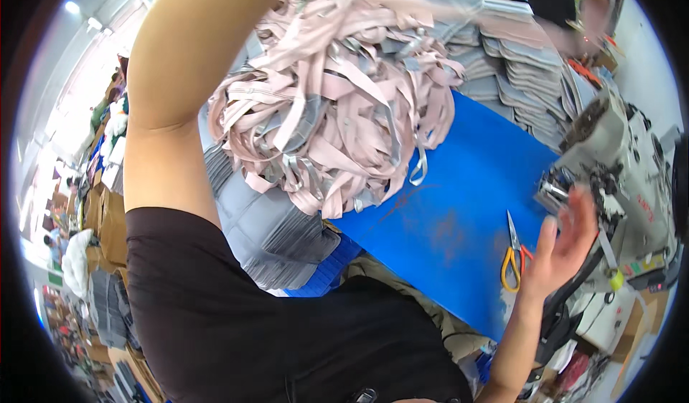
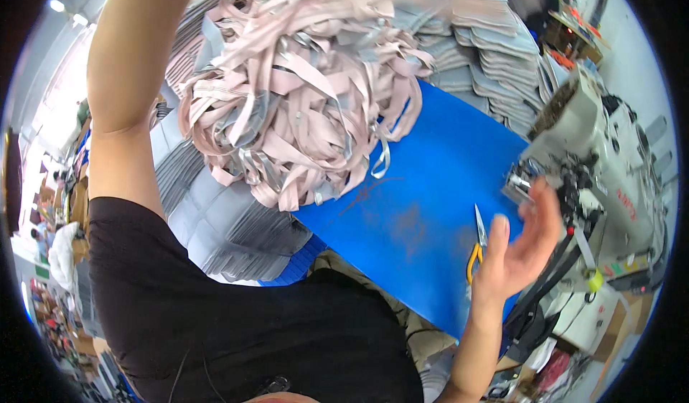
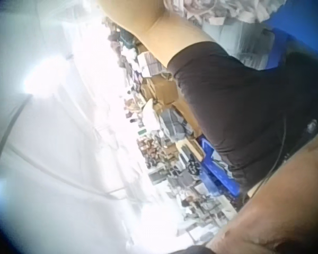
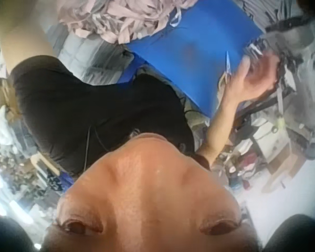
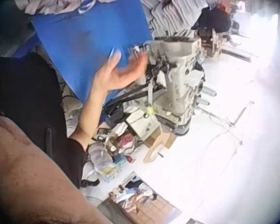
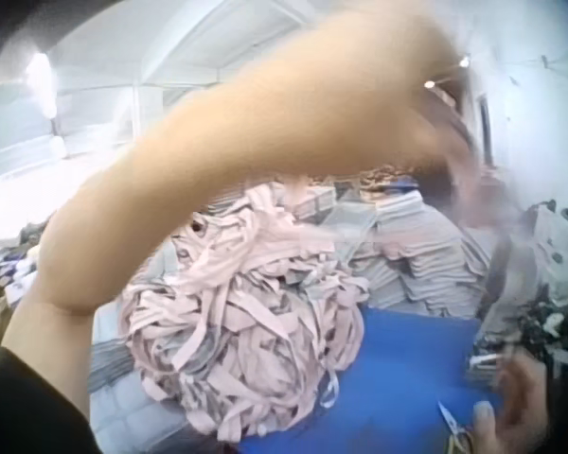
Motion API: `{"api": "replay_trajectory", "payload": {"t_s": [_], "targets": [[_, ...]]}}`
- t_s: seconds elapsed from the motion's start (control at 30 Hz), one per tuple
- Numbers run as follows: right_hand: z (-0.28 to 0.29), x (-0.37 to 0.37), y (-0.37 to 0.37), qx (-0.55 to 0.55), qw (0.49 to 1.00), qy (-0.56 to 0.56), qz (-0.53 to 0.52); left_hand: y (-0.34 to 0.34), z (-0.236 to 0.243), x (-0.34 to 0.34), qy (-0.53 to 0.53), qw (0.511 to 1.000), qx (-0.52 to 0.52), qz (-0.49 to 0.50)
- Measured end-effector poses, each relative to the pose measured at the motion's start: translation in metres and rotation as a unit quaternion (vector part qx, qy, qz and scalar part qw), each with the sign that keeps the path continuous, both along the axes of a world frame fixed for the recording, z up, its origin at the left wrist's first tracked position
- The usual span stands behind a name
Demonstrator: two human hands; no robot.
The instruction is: The person sews the edges of light-colored fabric pouches using a sewing machine. They repeatedly pick up pouches from a pile, align the edges under the machine's presser foot, and sew along the perimeter. After sewing, they trim excess threads with scissors and place the finished pouches into a stack.
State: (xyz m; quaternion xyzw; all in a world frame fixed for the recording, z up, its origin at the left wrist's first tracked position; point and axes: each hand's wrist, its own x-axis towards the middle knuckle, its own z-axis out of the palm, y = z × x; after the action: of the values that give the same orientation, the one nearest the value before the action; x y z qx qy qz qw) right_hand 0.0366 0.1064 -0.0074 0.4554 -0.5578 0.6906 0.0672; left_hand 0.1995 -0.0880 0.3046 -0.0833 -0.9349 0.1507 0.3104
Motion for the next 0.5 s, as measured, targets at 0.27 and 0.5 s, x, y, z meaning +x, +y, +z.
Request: {"api": "replay_trajectory", "payload": {"t_s": [0.27,0.5], "targets": [[0.013,0.005,0.006,0.113,0.973,-0.153,0.129,0.012,-0.134,-0.099,-0.255,0.943,0.082,-0.195],[-0.056,0.008,0.109,0.305,0.854,-0.373,0.198,-0.067,-0.237,-0.129,-0.420,0.829,0.360,-0.082]]}}
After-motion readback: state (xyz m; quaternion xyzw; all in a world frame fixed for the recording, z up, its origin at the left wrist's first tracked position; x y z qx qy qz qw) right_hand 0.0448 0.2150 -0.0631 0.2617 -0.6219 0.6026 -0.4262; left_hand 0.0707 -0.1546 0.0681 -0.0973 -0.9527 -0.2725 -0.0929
